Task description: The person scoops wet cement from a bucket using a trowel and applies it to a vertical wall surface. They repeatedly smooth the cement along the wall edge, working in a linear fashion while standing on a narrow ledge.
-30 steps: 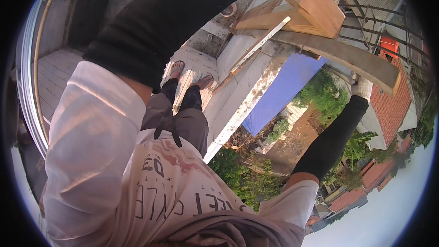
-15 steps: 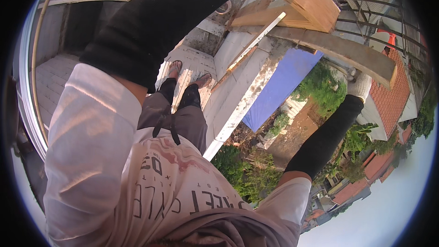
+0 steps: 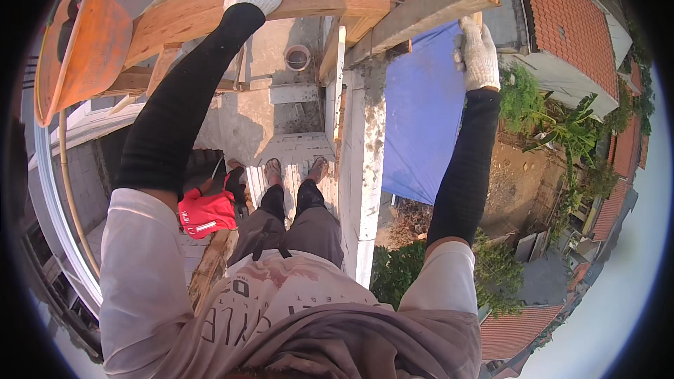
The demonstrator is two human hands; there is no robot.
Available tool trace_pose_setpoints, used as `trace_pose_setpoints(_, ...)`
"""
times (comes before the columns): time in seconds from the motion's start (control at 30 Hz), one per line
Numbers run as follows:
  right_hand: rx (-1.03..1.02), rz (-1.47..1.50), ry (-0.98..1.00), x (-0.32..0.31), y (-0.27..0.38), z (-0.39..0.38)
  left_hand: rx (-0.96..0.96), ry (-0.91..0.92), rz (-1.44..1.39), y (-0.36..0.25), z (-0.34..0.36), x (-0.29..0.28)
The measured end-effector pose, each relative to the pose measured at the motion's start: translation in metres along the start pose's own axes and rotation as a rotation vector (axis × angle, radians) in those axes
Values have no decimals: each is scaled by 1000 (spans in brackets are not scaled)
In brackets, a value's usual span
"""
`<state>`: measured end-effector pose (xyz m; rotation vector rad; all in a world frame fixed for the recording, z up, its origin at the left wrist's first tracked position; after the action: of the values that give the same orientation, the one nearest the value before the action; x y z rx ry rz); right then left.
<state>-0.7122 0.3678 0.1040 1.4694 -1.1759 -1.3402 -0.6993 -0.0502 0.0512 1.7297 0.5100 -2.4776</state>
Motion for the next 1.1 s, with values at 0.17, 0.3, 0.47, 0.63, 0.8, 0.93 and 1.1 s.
trace_pose_setpoints(0.17,67,-15,170,1,-10,-22,-61,201,117,-12,9,3)
trace_pose_setpoints(0.3,-22,238,-105,-20,-33,-18,-8,145,125,-13,9,9)
trace_pose_setpoints(0.47,-112,197,-66,26,-69,-22,-26,157,113,0,9,9)
trace_pose_setpoints(0.63,-103,441,-342,15,-87,-11,2,100,97,-2,12,12)
trace_pose_setpoints(0.8,7,282,135,-2,-102,-17,-36,146,82,-2,16,10)
trace_pose_setpoints(0.93,8,296,176,-4,-115,-9,-27,165,67,2,14,9)
trace_pose_setpoints(1.1,-66,110,145,-11,-109,10,17,109,50,-2,17,12)
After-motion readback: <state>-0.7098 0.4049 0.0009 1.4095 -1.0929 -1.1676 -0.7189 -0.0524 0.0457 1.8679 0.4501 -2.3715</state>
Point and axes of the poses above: each hand's wrist, its own z-axis towards the middle knuckle, its own x-axis out of the palm, y = z × x, the point moved 1 cm from there along z, towards the middle knuckle, and after that the axes turned 7 degrees about -x, right-handed, at the moved point
